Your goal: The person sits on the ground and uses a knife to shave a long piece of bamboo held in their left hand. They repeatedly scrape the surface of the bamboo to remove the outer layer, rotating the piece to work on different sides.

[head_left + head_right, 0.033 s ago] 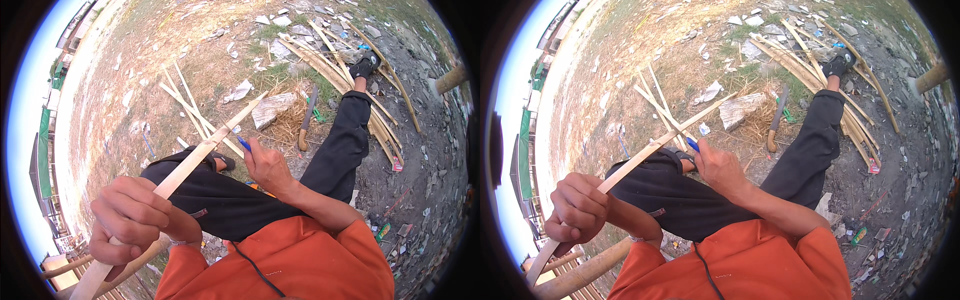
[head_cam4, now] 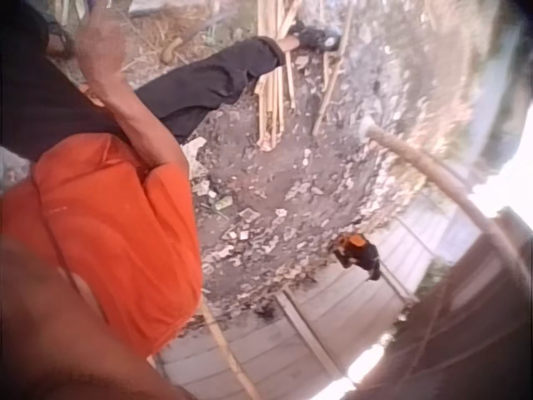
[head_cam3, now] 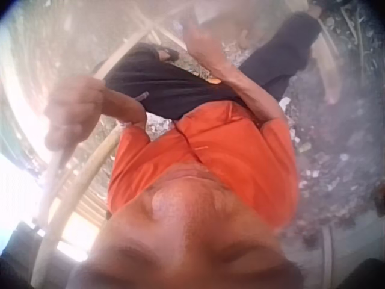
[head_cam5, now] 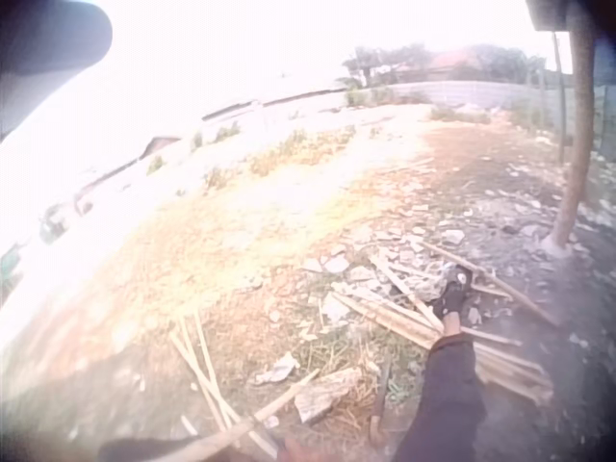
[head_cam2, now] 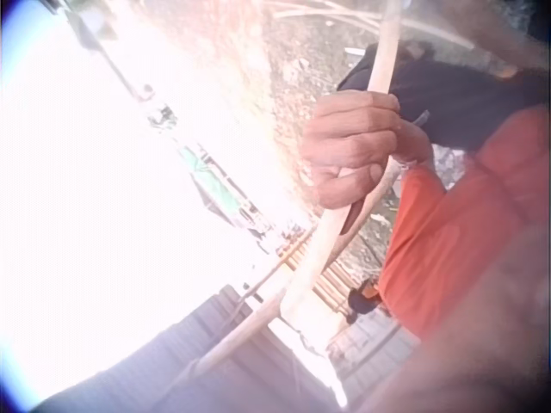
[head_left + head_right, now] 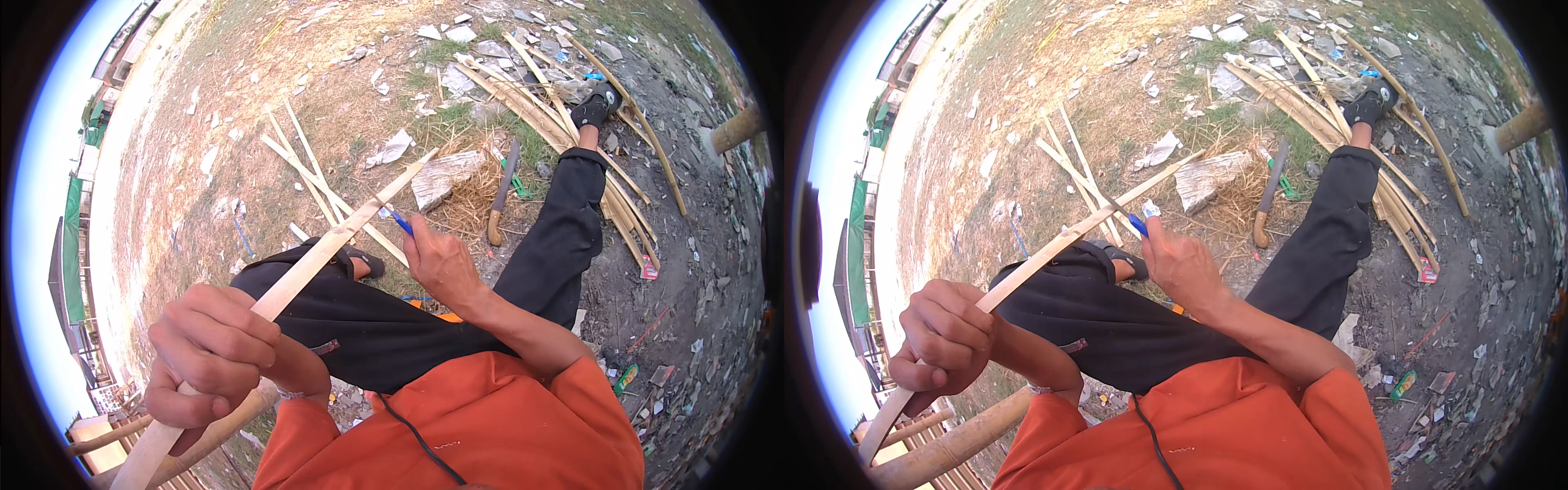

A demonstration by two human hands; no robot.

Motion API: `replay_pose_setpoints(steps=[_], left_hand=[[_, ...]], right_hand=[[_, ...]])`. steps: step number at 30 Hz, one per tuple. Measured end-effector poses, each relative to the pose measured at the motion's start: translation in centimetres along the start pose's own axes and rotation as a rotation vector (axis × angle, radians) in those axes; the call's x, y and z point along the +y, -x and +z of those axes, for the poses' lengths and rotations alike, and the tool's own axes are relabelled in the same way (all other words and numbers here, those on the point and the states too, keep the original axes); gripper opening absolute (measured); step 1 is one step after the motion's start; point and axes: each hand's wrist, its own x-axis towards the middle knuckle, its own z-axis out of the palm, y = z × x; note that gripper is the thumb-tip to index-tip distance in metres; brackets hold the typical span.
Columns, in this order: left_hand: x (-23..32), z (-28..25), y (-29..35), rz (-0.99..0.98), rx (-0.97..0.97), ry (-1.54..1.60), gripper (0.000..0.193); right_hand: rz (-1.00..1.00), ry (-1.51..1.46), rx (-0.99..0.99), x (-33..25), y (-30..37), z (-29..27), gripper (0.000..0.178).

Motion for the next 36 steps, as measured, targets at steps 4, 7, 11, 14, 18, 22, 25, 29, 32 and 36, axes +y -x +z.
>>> replay_pose_setpoints(steps=[4,7,11,14,18,22,25,29,32,36], left_hand=[[-0.7,0.1,0.1,0.02,-0.025,0.001,0.038],[-0.4,0.1,0.0,0.023,-0.009,-0.012,0.037],[-0.5,0.6,-0.2,0.023,-0.013,-0.019,0.037],[-0.5,0.7,-0.2,0.024,-0.002,-0.025,0.037],[-0.3,0.9,-0.4,0.017,0.02,-0.048,0.034],[-0.9,0.8,-0.1,0.029,-0.041,0.009,0.029],[-0.2,0.4,-0.4,-0.009,-0.038,-0.03,0.025],[-0.4,0.3,-0.3,0.005,-0.018,-0.047,0.032],[-1.0,1.2,-0.1,0.025,-0.01,-0.036,0.039],[-0.8,1.4,-0.5,0.048,0.016,-0.046,0.043]], right_hand=[[-0.034,-0.09,0.018,-1.1,-0.1,-0.3,0.012],[0.034,-0.047,-0.015,-0.4,-0.3,0.3,0.011],[-0.015,-0.076,-0.019,-0.3,-0.1,-0.7,0.011],[-0.07,-0.131,0.009,-2.1,0.7,-0.5,0.011],[0.126,0.078,-0.034,2.3,-0.9,0.6,0.016],[-0.002,-0.084,-0.002,1.5,0.0,0.1,0.014],[-0.07,-0.093,0.045,1.2,-0.2,0.7,0.013],[0.12,0.056,0.002,6.0,-1.7,2.3,0.016],[0.141,0.072,-0.012,7.0,-1.3,1.9,0.016],[0.128,0.054,0.038,9.4,-1.3,3.0,0.014]])
